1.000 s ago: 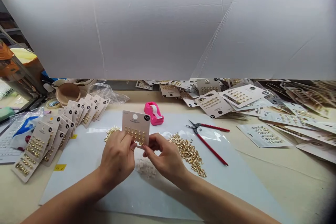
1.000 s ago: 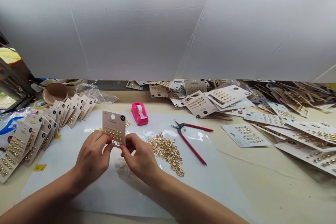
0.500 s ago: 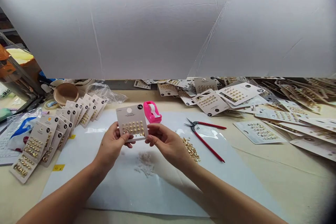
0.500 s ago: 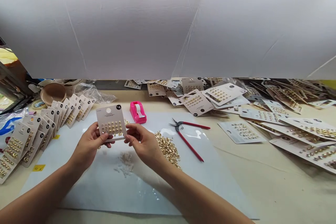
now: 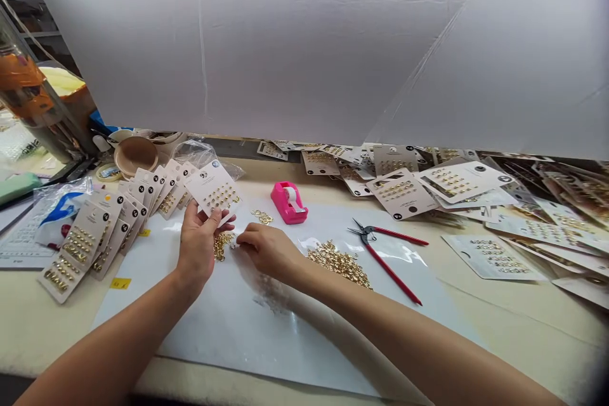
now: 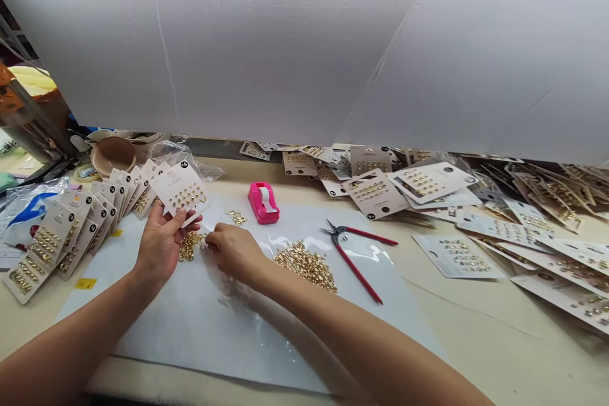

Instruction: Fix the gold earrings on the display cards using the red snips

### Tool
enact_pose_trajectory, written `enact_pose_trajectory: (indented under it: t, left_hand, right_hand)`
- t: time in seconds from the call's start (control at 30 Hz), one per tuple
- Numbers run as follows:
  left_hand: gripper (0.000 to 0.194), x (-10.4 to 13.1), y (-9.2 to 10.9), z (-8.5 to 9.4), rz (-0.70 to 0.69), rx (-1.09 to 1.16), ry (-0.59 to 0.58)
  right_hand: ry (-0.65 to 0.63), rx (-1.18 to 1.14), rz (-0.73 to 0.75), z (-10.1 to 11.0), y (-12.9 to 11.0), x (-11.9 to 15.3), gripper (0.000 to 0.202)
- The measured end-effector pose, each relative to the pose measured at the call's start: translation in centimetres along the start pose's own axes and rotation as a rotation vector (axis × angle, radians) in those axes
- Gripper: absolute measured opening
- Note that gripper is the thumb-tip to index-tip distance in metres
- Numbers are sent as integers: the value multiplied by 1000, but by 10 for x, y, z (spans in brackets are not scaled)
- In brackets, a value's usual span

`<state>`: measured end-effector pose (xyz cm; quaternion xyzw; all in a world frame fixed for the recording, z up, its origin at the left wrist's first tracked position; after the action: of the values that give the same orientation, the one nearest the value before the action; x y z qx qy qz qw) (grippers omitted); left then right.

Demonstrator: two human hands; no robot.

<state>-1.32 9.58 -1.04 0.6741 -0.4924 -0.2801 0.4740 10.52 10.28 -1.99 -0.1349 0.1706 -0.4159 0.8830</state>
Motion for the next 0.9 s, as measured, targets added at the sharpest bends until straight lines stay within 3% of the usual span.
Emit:
enact_pose_trajectory:
  t: [0.13, 0.23, 0.37, 0.5, 0.63, 0.77, 0.9]
  left_hand:
    - [29, 1, 3, -1, -22, 16, 2]
    - [27, 2, 2, -2, -7, 27, 2]
    - [31, 4, 1, -4, 11, 23, -15]
    - [35, 6, -2, -6, 16, 10, -56]
    - [35, 11, -8, -10, 53, -57, -126]
    - [35, 19, -12, -16, 68, -80, -202]
    - [35, 23, -13, -19, 45, -99, -235]
  right_hand:
    - [19, 90, 52, -15, -10, -14, 14]
    - [28, 97, 66, -14, -9, -14, 14]
    - [65, 37, 57, 5, -1, -1, 19]
    - [212, -297, -58, 35, 10, 18, 16]
    - [309, -516, -183, 51, 14, 29, 10]
    - [463, -452, -142, 63, 4, 28, 9]
    - [532, -311, -93, 63, -4, 24, 7]
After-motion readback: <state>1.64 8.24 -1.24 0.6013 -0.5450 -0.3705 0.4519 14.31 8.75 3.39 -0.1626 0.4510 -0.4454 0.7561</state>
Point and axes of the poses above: each hand's wrist, its own x-axis away from the middle knuckle, its own z-axis out of the back of the hand, y = z × x, the point moved 7 cm from there along -x, towards the middle knuckle, and after that the axes turned 5 degrees about y, right-handed, at the moved point
